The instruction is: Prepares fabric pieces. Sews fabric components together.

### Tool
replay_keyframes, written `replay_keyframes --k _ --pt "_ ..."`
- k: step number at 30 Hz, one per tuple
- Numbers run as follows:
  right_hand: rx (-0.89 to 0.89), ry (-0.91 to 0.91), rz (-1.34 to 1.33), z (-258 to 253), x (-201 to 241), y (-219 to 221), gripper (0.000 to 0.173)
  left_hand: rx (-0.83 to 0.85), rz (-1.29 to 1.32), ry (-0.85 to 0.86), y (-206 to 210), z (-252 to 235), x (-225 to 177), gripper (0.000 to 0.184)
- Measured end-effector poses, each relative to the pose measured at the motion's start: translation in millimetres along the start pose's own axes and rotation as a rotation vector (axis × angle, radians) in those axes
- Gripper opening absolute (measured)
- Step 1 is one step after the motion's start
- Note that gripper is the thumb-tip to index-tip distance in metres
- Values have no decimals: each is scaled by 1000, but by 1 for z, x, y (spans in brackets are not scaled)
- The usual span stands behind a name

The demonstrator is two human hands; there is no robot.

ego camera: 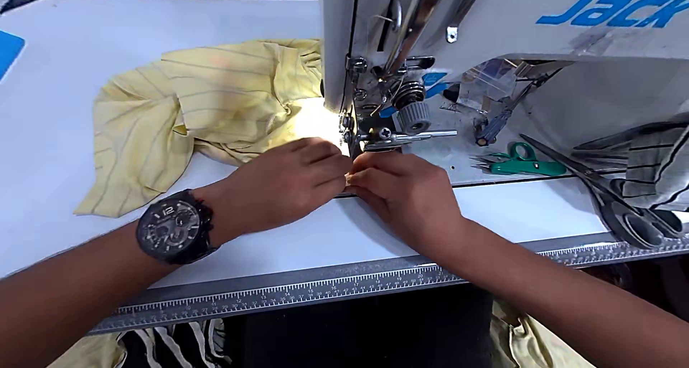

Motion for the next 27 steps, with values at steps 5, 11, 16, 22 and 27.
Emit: replay_keyframes --k 5,11,16,22,27 --pt "106 -104 66 14 6 -4 23 65 127 -107 -3 25 -5 34" --pt "154 -39 118 15 6 -1 33 103 159 -126 1 28 6 41" --pt "139 34 228 5 0 5 37 87 143 -86 5 27 35 41" --pt "173 85 361 1 -8 13 39 75 146 -131 13 25 55 41" --pt "150 127 328 7 -14 11 42 31 -108 -184 6 20 66 44"
Point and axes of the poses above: each hand's wrist, its own z-axis away from the middle knuckle, its own y-axis out of the palm, x = y × z, the point moved 6 cm from there along -z, towards the middle knuckle, and after that the axes turned 15 degrees about -x, right-handed, at the moved point
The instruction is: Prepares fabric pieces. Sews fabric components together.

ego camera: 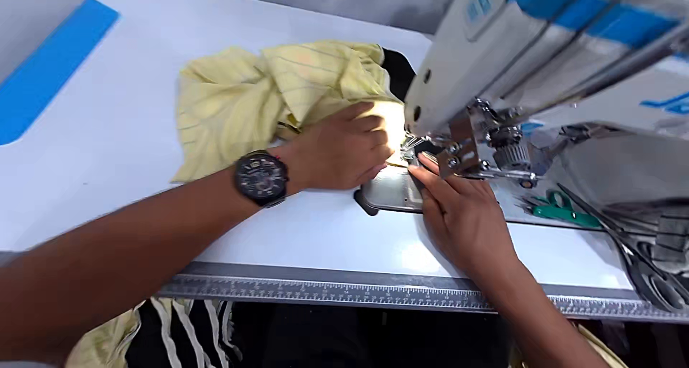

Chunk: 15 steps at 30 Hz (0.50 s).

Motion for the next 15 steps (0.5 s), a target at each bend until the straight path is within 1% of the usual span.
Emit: replay_keyframes --k 1,3,4,5,6,7,8,9,10,11,13,14,15 --pt "-43 -10 -2 1 1 -3 40 7 -99 -136 -8 0 13 45" --pt "-134 -26 0 4 6 -14 36 169 -253 -545 -30 11 44 56" --pt "-168 -18 -27 8 12 -22 34 266 -285 -716 -42 23 50 61" --pt "-193 1 -88 11 21 -31 30 369 -285 -837 -58 31 45 64" --pt "-221 28 -166 13 32 -39 29 452 -279 -915 -79 33 35 65" --pt "-255 56 -265 15 47 -47 28 493 -284 -950 -100 33 26 66" --pt "-269 97 -376 20 66 -53 28 467 -297 -969 -118 37 19 63" --pt "-266 138 -461 23 86 -57 30 400 -322 -1005 -130 45 14 59" --pt "-251 172 -495 24 106 -57 37 308 -344 -1062 -137 56 15 60" --pt "-226 205 -473 26 125 -55 47 219 -333 -1135 -136 71 16 67" --pt "-173 272 -311 25 152 -40 77 58 -252 -1252 -122 105 16 82" --pt "-148 300 -227 25 160 -30 87 -17 -214 -1282 -115 117 12 83" --pt "-138 314 -156 27 165 -22 90 -75 -191 -1301 -109 125 5 80"
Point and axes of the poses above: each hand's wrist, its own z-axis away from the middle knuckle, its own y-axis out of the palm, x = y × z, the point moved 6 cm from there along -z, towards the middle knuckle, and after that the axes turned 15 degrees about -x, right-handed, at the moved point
